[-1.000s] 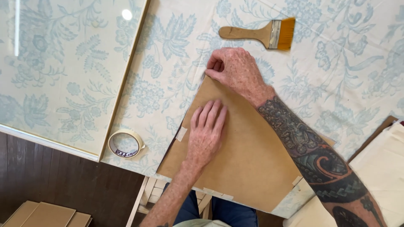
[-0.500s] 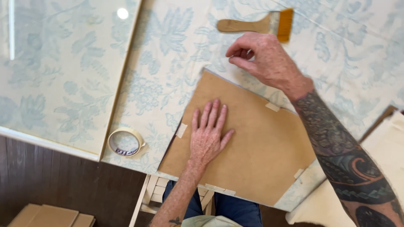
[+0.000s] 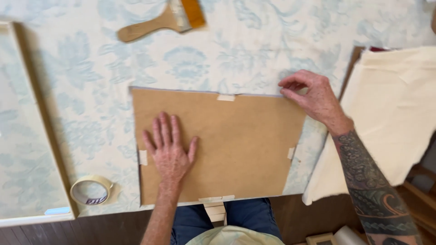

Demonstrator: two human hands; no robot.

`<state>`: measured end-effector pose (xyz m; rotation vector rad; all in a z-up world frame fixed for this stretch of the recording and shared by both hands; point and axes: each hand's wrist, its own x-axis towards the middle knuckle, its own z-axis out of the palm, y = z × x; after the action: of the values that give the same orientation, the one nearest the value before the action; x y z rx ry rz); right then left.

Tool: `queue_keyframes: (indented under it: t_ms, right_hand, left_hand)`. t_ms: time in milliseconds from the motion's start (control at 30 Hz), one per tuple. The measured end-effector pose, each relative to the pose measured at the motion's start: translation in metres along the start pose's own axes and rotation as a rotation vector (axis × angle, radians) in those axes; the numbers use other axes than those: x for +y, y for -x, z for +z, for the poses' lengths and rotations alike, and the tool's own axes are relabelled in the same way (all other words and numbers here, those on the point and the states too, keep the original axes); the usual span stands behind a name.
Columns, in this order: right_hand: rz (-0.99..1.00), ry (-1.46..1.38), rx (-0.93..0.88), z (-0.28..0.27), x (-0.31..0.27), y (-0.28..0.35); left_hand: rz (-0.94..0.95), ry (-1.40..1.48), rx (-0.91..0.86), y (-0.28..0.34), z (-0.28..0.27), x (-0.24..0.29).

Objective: Applying and folding masking tape along the edges of a board to secure it, likely as part of a framing or finishing process.

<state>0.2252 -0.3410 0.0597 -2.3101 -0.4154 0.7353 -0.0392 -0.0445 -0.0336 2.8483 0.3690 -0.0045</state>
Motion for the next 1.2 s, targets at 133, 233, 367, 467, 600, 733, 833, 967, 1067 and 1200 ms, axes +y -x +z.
queue_keyframes:
  t_ms: [133, 233, 367, 467, 600, 733, 833, 967, 1067, 1200]
  right_hand:
    - [-0.011, 0.083, 0.054, -0.017, 0.024, 0.022]
    - [-0.019, 0.062, 0.13, -0.018, 0.038, 0.037]
    - [-0.073, 0.157, 0.173, -0.005, 0.048, 0.058]
    - [-0.061, 0.163, 0.27, 0.008, 0.066, 0.073]
    - [-0.053, 0.096, 0.352, 0.023, 0.088, 0.077]
    - [-0.055, 0.206, 0.28, 0.016, 0.082, 0.068]
    - [0.003, 0.274, 0.192, 0.011, 0.085, 0.07]
    - [0.087, 0.423, 0.165, 0.013, 0.106, 0.066]
    - [-0.071, 0.162, 0.118, 0.017, 0.15, 0.051]
    - [0.006, 0.175, 0.139, 0.011, 0.214, 0.035]
  left_hand:
    - [0.019, -0.037, 0.014, 0.002, -0.005, 0.01]
    - [0.028, -0.056, 0.052, 0.001, -0.009, 0.012]
    - [0.035, -0.076, 0.072, 0.001, -0.009, 0.011]
    - [0.031, -0.067, 0.072, 0.002, -0.01, 0.011]
    - [0.018, -0.073, 0.07, 0.001, -0.019, 0.011]
    - [0.169, -0.116, 0.125, -0.016, -0.027, -0.011]
    - [0.262, -0.135, 0.138, -0.01, -0.024, -0.029]
    - [0.381, -0.143, 0.116, -0.013, -0.036, -0.044]
    - [0.41, -0.107, 0.143, -0.008, -0.042, -0.041]
    - [0.465, -0.12, 0.228, -0.006, -0.029, -0.052]
